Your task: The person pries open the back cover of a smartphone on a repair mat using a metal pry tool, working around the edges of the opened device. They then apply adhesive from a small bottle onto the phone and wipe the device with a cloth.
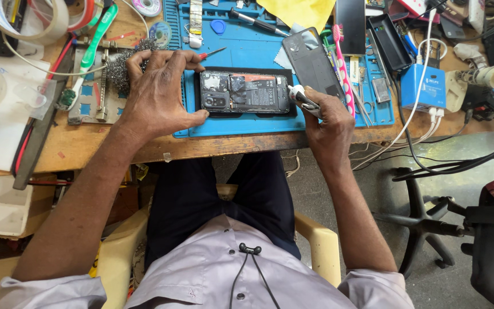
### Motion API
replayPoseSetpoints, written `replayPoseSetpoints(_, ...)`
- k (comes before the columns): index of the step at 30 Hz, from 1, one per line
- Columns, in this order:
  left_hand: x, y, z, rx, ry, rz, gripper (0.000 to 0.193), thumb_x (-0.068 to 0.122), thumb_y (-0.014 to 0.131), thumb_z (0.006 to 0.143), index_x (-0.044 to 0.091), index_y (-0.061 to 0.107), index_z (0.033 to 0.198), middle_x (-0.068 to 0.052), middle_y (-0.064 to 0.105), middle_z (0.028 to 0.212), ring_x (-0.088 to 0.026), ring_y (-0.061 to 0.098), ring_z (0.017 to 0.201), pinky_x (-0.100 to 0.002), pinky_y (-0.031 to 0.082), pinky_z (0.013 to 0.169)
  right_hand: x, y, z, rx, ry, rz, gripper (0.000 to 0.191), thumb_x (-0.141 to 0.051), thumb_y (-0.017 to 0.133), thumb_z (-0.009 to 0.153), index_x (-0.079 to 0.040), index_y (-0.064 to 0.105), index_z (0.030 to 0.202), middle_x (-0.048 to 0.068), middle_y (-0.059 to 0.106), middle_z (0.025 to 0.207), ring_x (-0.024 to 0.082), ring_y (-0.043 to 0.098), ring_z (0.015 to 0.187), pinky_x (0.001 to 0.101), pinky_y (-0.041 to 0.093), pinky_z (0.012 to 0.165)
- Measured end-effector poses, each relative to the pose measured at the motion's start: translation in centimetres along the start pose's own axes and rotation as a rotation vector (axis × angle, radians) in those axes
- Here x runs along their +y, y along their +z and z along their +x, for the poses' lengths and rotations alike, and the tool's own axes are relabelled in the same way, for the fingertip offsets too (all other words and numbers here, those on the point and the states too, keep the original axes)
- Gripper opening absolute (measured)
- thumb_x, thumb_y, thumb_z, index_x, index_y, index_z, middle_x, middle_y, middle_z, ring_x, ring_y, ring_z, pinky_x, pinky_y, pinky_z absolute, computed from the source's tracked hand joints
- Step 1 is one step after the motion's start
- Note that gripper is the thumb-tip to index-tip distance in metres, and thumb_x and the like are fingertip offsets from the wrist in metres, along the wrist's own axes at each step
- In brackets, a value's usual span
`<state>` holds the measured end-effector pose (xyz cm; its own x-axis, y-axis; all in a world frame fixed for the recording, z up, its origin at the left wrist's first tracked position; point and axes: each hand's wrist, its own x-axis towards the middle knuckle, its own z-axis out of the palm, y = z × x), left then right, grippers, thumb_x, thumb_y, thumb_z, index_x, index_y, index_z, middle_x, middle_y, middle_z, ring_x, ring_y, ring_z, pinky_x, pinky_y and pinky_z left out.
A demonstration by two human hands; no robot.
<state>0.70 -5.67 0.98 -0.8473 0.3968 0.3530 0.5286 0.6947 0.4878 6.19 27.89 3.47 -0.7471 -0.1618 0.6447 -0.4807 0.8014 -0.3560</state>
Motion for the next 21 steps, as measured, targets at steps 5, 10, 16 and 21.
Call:
replayPoseSetpoints(5, 0.2, -0.2, 0.0, 0.012, 0.009, 0.004, 0.094, 0.042, 0.088, 0.06, 0.012, 0.049, 0.14, -0.001, 0.069, 0.126, -0.024, 0.045, 0.134, -0.052, 0.017, 0.117, 0.1, 0.2, 0.2, -0.015, 0.018, -0.025, 0.023, 0.001, 0.081, 0.095, -0.001, 0.072, 0.116, 0.016, 0.076, 0.107, 0.028, 0.076, 0.097, 0.0373, 0.058, 0.078)
replayPoseSetpoints(10, 0.2, -0.2, 0.1, 0.009, 0.009, 0.0, 0.094, 0.041, 0.088, 0.06, 0.012, 0.049, 0.141, -0.001, 0.069, 0.125, -0.024, 0.045, 0.134, -0.051, 0.017, 0.117, 0.0, -0.1, 0.0, -0.033, 0.044, -0.031, 0.021, 0.001, 0.08, 0.094, -0.001, 0.072, 0.114, 0.016, 0.076, 0.104, 0.027, 0.076, 0.093, 0.0365, 0.057, 0.073)
replayPoseSetpoints(16, 0.1, -0.1, -0.1, 0.029, 0.022, -0.007, 0.093, 0.04, 0.087, 0.062, 0.012, 0.049, 0.142, -0.001, 0.069, 0.128, -0.023, 0.045, 0.135, -0.052, 0.017, 0.118, -0.3, -0.4, -0.5, -0.029, 0.016, -0.038, 0.021, 0.001, 0.08, 0.095, -0.002, 0.072, 0.114, 0.015, 0.075, 0.103, 0.026, 0.075, 0.093, 0.037, 0.056, 0.075)
replayPoseSetpoints(21, -0.3, 0.2, -0.1, 0.038, 0.033, -0.008, 0.094, 0.041, 0.088, 0.061, 0.013, 0.049, 0.142, -0.001, 0.069, 0.127, -0.024, 0.045, 0.135, -0.052, 0.017, 0.118, -0.1, -0.3, -0.9, -0.032, 0.011, -0.014, 0.02, 0.0, 0.081, 0.096, -0.002, 0.072, 0.114, 0.015, 0.076, 0.103, 0.024, 0.075, 0.091, 0.0357, 0.056, 0.073)
